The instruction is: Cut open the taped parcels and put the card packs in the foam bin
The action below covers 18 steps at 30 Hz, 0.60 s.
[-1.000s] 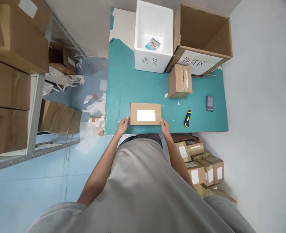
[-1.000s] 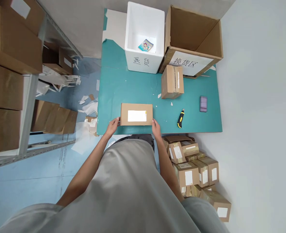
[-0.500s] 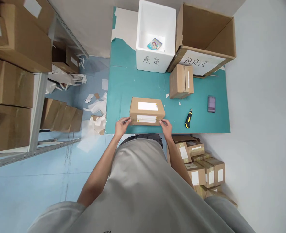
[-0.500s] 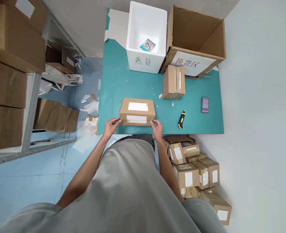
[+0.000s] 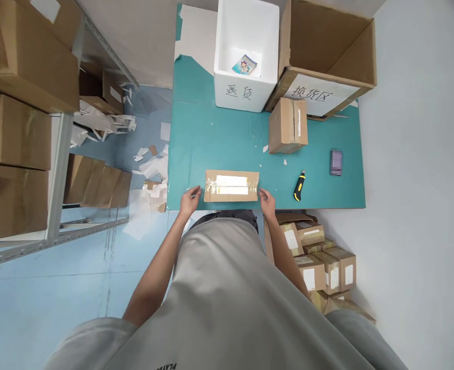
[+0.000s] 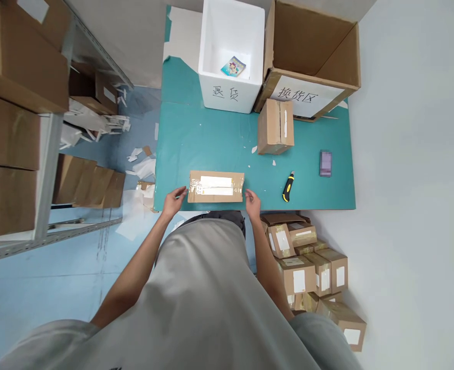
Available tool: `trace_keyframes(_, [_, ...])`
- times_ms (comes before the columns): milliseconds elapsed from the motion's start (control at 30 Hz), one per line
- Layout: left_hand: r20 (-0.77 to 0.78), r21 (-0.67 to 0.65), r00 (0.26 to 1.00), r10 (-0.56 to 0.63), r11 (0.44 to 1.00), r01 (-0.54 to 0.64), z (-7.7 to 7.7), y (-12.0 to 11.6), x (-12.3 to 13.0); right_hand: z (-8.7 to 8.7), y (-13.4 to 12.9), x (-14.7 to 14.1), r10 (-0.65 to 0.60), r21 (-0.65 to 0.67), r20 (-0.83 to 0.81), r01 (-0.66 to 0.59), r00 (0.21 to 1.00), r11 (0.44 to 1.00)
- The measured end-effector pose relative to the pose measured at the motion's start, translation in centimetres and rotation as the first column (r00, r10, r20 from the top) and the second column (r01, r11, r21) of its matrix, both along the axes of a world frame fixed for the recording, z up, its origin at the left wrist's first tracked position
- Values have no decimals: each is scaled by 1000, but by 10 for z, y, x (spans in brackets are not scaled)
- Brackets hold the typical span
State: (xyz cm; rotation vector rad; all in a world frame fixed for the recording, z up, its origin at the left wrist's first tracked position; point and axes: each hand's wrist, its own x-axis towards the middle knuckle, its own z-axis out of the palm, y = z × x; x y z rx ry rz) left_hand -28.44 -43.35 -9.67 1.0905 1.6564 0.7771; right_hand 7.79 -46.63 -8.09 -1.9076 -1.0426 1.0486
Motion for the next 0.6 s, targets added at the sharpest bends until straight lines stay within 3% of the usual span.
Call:
trace_keyframes(100, [39, -101, 997, -66, 993, 69, -14, -10, 2, -16, -11, -6, 71, -63, -98, -78, 993, 995])
trace_keyframes(167, [46, -100, 994, -100, 990, 104, -16, -13, 7, -21, -14, -12, 84, -67, -134, -93, 987, 993])
trace_keyframes(267, [26, -39, 995, -97, 994, 98, -8, -10, 12, -17, -11, -17, 83, -45, -140, -90, 987, 995])
trace_keyframes(467, [53, 75, 997, -54, 996, 50, 23, 10, 5, 4, 16, -11, 58, 93, -71, -51, 996, 994])
trace_keyframes(600, [-25, 44, 998, -65, 997, 66, 21, 16, 3, 3, 23, -16, 59, 47, -29, -58, 998, 997])
